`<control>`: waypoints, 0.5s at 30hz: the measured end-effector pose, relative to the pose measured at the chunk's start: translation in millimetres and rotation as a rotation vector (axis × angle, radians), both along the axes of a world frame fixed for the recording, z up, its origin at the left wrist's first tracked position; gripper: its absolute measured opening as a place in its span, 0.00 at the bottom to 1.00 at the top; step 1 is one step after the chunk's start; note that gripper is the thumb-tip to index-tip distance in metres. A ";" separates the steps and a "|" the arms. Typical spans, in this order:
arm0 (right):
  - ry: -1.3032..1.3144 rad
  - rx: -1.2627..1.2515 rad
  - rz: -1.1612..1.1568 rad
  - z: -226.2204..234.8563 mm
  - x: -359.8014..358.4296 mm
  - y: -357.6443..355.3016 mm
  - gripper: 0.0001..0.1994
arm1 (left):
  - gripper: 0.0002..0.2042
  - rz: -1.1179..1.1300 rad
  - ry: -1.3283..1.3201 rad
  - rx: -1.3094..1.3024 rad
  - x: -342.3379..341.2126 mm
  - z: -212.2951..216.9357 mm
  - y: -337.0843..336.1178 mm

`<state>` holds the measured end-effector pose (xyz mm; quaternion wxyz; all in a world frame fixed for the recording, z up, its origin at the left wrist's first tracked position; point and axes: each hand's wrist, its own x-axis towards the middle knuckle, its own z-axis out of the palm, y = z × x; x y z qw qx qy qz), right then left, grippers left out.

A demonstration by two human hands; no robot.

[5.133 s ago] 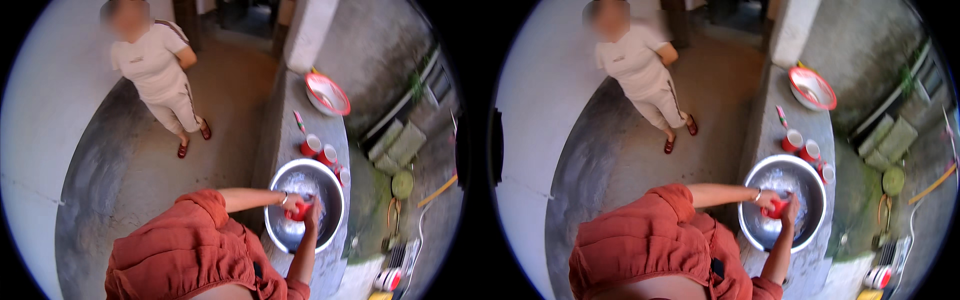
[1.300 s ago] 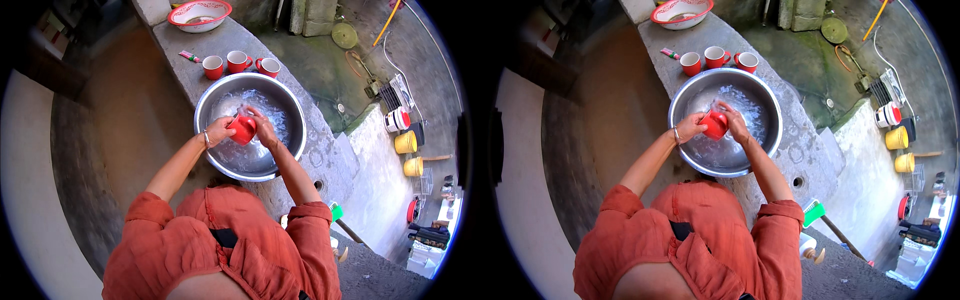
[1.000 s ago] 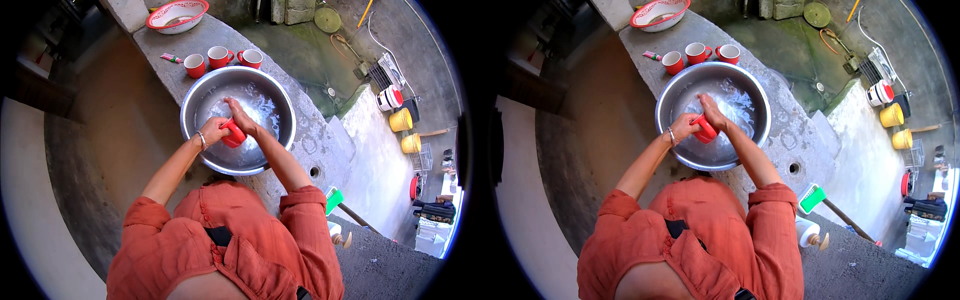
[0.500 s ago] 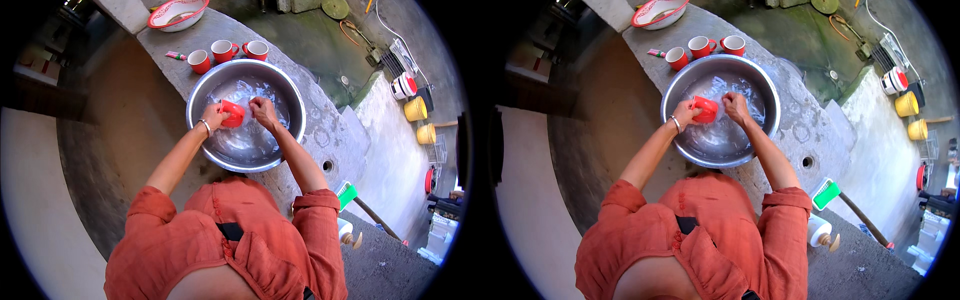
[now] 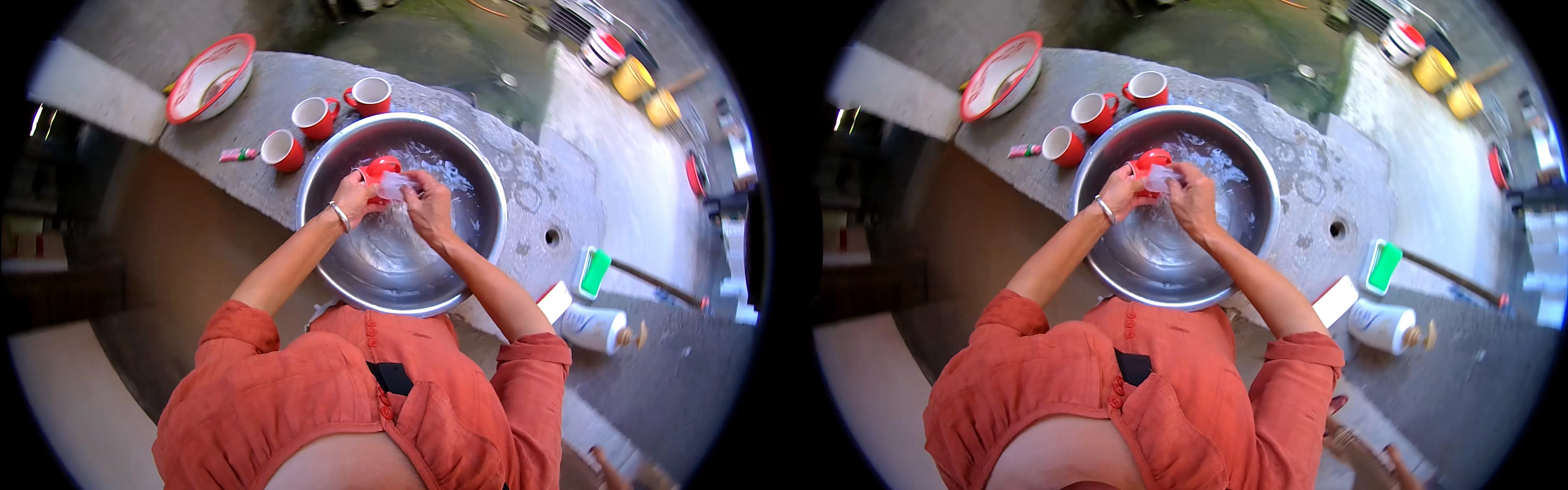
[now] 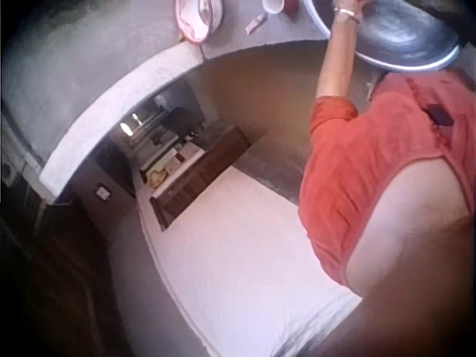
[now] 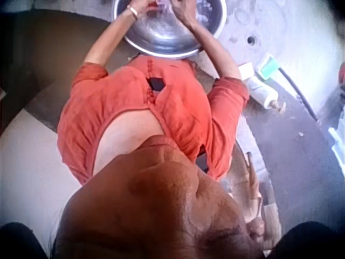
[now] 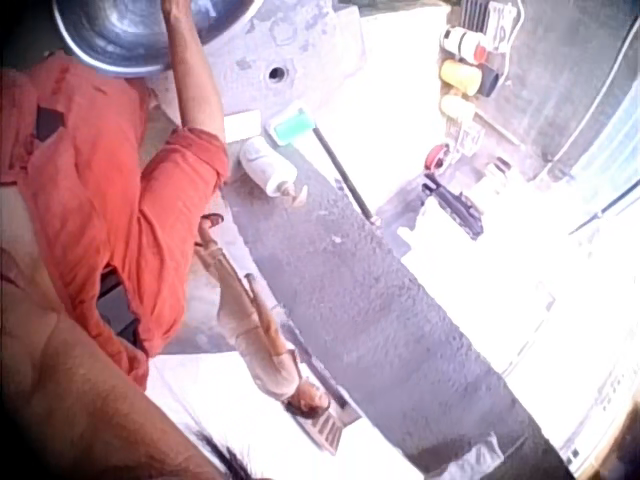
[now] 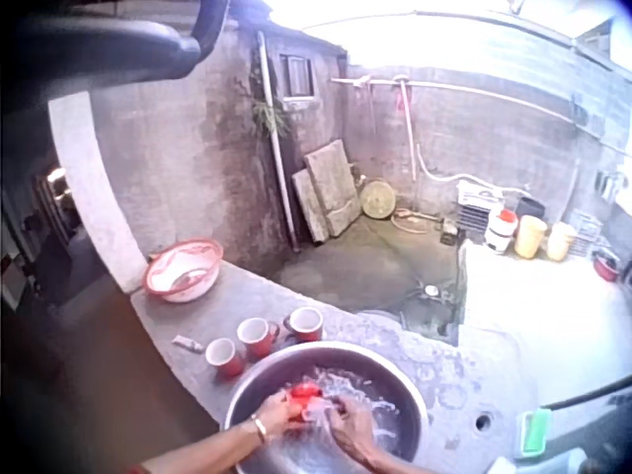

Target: The person washes red cups by hand in a metal basin filled with water. They scrub the inside and outside of each cup and place the cleaned cups on a concrete ledge next to the basin. A second person is visible in the background, standing and then lying down on a mat.

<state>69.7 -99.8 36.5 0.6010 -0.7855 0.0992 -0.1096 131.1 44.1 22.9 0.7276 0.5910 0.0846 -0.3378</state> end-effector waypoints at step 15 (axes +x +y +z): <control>0.088 -0.366 0.036 -31.8 -30.8 56.9 0.22 | 0.10 -0.403 -0.013 -0.131 33.5 -48.5 6.9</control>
